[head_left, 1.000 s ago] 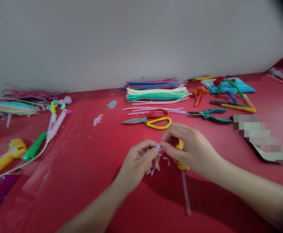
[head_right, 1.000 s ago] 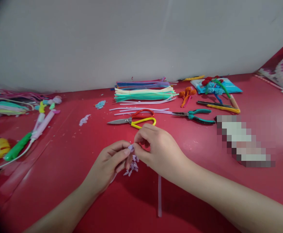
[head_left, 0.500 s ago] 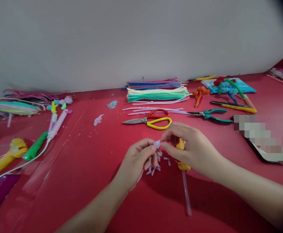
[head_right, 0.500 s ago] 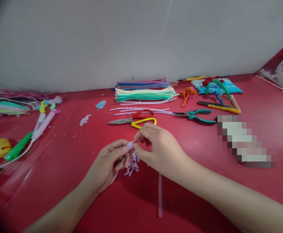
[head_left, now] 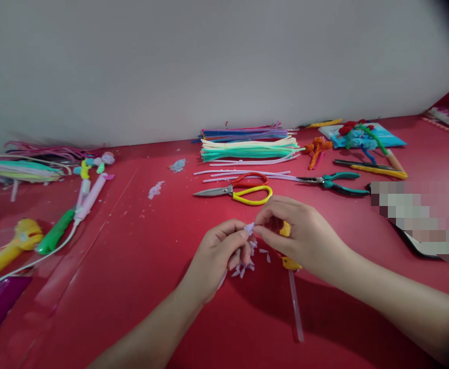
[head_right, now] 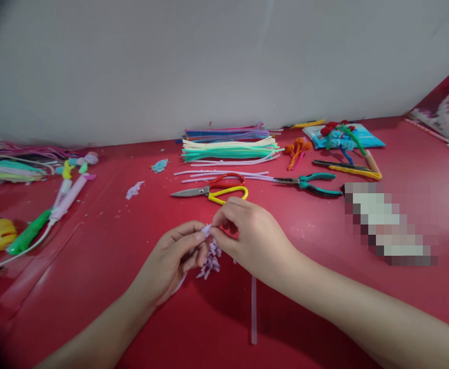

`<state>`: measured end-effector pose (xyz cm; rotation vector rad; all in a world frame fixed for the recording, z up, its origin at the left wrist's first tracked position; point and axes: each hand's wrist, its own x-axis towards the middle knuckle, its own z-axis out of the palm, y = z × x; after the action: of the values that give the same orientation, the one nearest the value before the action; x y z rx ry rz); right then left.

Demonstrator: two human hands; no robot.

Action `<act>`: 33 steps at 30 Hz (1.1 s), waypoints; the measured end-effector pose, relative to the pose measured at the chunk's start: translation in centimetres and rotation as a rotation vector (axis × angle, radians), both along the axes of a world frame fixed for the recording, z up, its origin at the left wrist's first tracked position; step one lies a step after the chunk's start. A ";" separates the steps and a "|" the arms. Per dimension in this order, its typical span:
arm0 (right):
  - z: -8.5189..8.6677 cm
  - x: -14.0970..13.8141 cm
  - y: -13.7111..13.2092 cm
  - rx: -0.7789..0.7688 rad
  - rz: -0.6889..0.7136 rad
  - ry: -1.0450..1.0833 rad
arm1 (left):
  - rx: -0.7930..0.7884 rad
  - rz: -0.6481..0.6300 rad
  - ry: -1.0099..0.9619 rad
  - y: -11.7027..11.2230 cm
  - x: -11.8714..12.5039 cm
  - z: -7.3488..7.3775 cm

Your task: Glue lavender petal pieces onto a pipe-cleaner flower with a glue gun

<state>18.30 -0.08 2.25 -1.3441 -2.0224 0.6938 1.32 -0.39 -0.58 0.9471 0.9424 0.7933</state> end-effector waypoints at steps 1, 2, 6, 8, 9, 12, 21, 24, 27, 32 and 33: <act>0.0 0.0 0.0 -0.003 0.000 -0.002 | 0.001 -0.001 0.002 0.0 0.0 0.0; -0.1 0.0 0.0 -0.006 -0.001 -0.002 | 0.003 -0.002 0.002 0.0 0.0 0.0; 0.1 -0.1 -0.1 -0.014 -0.002 -0.009 | 0.007 -0.015 0.004 0.0 0.0 -0.1; 0.5 0.0 0.0 0.003 -0.002 -0.006 | -0.002 -0.016 0.008 0.1 -0.1 0.0; 0.7 0.2 0.1 0.020 -0.006 -0.004 | -0.010 -0.014 0.009 0.1 -0.1 0.0; 1.4 1.2 0.4 0.084 -0.054 -0.101 | -0.038 0.029 -0.013 0.2 -0.2 0.2; -1.7 7.1 -1.7 0.018 0.057 -0.730 | -0.031 0.124 -0.085 0.7 -0.9 0.7; -2.6 6.9 -2.9 0.059 0.076 -0.840 | 0.018 0.127 -0.010 1.0 -1.2 0.6; -3.0 5.7 -3.7 0.003 0.049 -0.930 | 0.092 0.087 0.099 1.2 -1.4 0.6; -3.5 5.1 -3.5 -0.069 0.030 -0.809 | 0.244 0.063 0.254 1.4 -1.7 2.1; -3.3 5.3 -3.3 -0.061 0.006 -0.738 | 0.263 0.067 0.272 1.4 -1.7 2.6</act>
<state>23.64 -3.33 -1.06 -1.8138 -2.5722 0.2677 -0.43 0.99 2.02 1.2814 1.1275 0.8732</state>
